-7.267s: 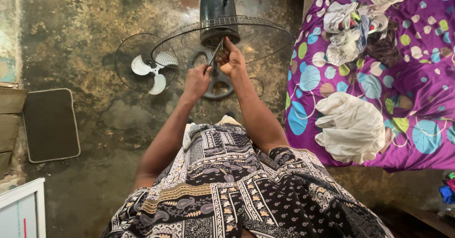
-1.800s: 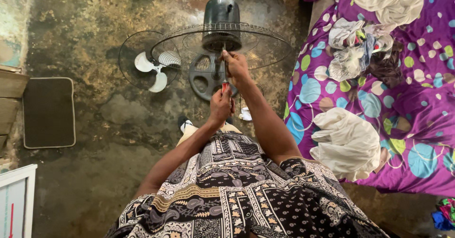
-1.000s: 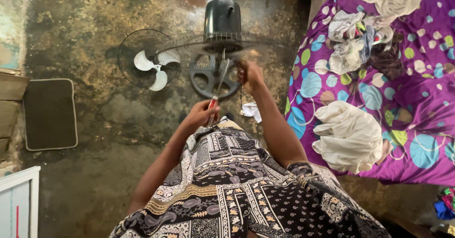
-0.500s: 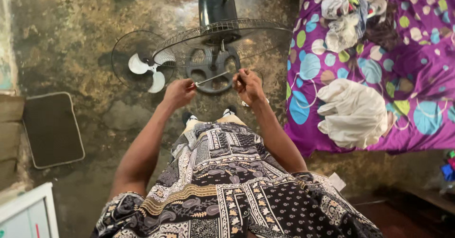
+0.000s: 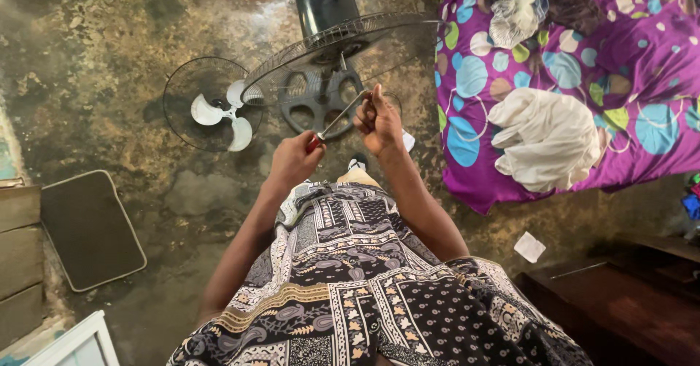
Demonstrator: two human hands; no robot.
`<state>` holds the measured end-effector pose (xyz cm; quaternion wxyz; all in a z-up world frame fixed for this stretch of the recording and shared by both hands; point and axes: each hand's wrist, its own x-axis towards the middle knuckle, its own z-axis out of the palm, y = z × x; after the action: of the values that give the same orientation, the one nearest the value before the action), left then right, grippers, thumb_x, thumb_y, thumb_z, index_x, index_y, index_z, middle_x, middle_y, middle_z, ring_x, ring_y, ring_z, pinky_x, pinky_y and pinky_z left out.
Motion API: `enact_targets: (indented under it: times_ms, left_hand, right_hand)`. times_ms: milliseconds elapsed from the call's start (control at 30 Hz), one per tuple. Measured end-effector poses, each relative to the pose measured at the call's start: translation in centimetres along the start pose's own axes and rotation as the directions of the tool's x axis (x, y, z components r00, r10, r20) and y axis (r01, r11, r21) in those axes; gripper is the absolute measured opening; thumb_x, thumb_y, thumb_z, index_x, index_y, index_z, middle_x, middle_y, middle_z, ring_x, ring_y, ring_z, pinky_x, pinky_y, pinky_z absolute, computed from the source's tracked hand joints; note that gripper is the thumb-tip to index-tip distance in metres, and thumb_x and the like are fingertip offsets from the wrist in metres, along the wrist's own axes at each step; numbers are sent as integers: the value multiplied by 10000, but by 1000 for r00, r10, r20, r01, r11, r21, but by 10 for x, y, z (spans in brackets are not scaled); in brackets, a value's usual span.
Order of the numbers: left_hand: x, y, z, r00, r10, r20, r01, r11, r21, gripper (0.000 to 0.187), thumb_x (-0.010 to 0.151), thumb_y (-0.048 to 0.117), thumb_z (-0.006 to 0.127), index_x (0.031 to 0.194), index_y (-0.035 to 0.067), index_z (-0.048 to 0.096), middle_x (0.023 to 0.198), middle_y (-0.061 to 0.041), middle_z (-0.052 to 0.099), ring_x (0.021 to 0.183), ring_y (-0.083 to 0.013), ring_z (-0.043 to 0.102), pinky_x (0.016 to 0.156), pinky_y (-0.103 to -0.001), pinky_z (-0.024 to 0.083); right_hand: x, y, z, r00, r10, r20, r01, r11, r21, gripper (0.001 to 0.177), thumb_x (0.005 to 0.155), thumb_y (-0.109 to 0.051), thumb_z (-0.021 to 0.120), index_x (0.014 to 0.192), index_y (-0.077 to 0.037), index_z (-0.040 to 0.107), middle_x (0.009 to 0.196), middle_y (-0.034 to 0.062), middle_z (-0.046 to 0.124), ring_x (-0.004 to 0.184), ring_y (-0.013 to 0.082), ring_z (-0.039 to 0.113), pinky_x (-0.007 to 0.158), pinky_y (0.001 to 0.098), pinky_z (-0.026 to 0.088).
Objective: The person wipes the fan motor housing with a white cloth, then attaches the front wire cage to the fan using a screwdriver. The person secures the cage by tightening the central screw.
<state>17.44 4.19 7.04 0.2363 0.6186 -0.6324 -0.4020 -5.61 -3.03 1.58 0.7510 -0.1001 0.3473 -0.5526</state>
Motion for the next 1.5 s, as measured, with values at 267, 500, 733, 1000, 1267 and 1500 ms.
enact_targets:
  times_ms: [267, 500, 733, 1000, 1267, 1500]
  left_hand:
    - [-16, 17, -42, 998, 27, 56, -40, 970, 241, 302, 857, 325, 669, 1081, 127, 711, 908, -156, 743, 862, -385, 704, 746, -520, 533]
    - [-22, 20, -49, 993, -26, 113, 0, 974, 225, 280, 884, 310, 670, 1064, 101, 718, 904, -140, 752, 855, -352, 720, 774, -489, 535]
    - [-23, 33, -38, 999, -15, 40, 9, 990, 142, 276, 869, 313, 683, 1057, 117, 733, 893, -161, 742, 859, -381, 706, 765, -490, 535]
    - [-11, 61, -5, 999, -46, 16, 45, 996, 79, 273, 871, 326, 666, 1049, 126, 722, 874, -157, 739, 850, -376, 710, 762, -478, 539]
    - [-8, 82, 18, 999, -44, 6, 43, 997, 70, 319, 874, 318, 676, 1107, 106, 722, 884, -175, 732, 841, -396, 695, 750, -493, 524]
    - [1, 74, 47, 920, -273, 282, 340, 913, -226, 297, 913, 314, 698, 1028, 42, 730, 725, -74, 685, 641, -135, 623, 605, -331, 498]
  right_hand:
    - [-14, 16, 18, 1000, -26, -13, 27, 998, 63, 375, 993, -447, 654, 993, -74, 694, 578, -36, 356, 485, 93, 273, 469, 287, 226]
    - [-29, 14, 26, 999, -55, 1, 55, 998, 44, 361, 1014, -417, 660, 1002, -58, 688, 609, -24, 384, 527, 101, 298, 512, 293, 268]
    - [-23, -10, 17, 989, -110, 99, 114, 993, -40, 271, 1034, -319, 670, 1025, -49, 685, 621, -32, 396, 535, 91, 314, 499, 270, 265]
    - [-9, -53, -7, 984, -42, 174, 50, 998, -43, 242, 1035, -256, 671, 1066, -16, 669, 605, -16, 418, 524, 91, 326, 502, 269, 272]
    - [-4, -97, -22, 973, -6, 232, 70, 962, -266, 199, 1026, -203, 697, 995, -7, 707, 609, -29, 476, 517, 79, 382, 495, 259, 302]
    - [0, -128, -20, 967, 135, 215, 20, 804, -594, 174, 967, -185, 741, 930, -15, 731, 618, -41, 523, 492, 55, 377, 447, 242, 273]
